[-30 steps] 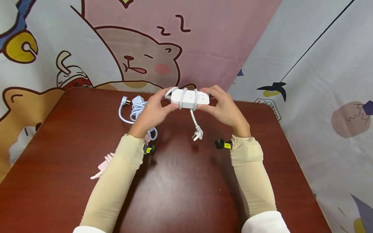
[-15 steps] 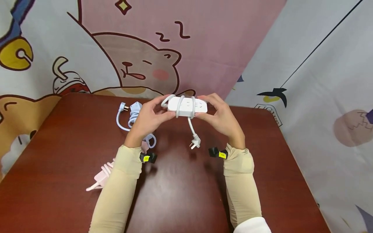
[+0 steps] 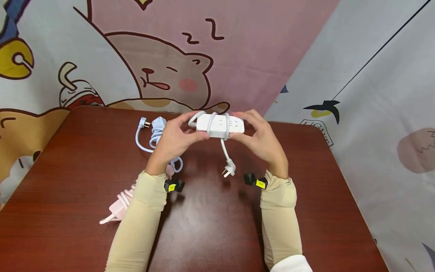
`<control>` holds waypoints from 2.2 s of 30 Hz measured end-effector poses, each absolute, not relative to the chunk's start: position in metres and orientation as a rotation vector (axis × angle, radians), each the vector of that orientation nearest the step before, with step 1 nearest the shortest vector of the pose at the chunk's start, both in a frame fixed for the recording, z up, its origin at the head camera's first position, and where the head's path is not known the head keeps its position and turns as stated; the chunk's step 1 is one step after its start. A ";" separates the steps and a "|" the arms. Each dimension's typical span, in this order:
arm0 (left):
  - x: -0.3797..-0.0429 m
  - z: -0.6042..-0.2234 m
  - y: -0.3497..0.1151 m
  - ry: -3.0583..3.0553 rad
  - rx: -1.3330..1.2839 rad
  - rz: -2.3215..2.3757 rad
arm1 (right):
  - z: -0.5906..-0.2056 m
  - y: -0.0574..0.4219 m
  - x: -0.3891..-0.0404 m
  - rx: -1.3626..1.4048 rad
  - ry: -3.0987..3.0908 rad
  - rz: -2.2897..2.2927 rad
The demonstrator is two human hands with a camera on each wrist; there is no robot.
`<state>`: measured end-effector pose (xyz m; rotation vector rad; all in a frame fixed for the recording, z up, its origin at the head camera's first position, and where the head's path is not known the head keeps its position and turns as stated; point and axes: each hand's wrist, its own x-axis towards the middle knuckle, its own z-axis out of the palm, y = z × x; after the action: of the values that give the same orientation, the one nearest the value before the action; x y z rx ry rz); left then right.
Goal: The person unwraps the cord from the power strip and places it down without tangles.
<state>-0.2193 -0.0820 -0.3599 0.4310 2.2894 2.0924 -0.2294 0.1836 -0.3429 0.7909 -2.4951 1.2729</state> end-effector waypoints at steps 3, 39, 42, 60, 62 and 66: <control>-0.219 -0.360 -0.083 2.280 0.435 2.098 | -0.341 0.185 -0.225 0.790 -2.469 1.297; -0.216 -0.355 -0.097 2.420 0.338 2.331 | -0.338 0.167 -0.203 0.550 -2.815 1.240; -0.216 -0.355 -0.099 2.438 0.336 2.339 | -0.339 0.161 -0.203 0.610 -2.825 1.270; -0.215 -0.355 -0.104 2.367 0.301 2.481 | -0.348 0.152 -0.205 0.944 -2.734 1.596; -0.216 -0.355 -0.104 2.345 0.293 2.499 | -0.348 0.153 -0.205 0.923 -2.733 1.642; -0.215 -0.354 -0.103 2.306 0.320 2.519 | -0.349 0.157 -0.207 0.873 -2.751 1.631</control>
<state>-0.2151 -0.1034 -0.3540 0.3198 2.3056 2.5193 -0.2072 0.1569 -0.3488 0.8732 -2.7515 1.6314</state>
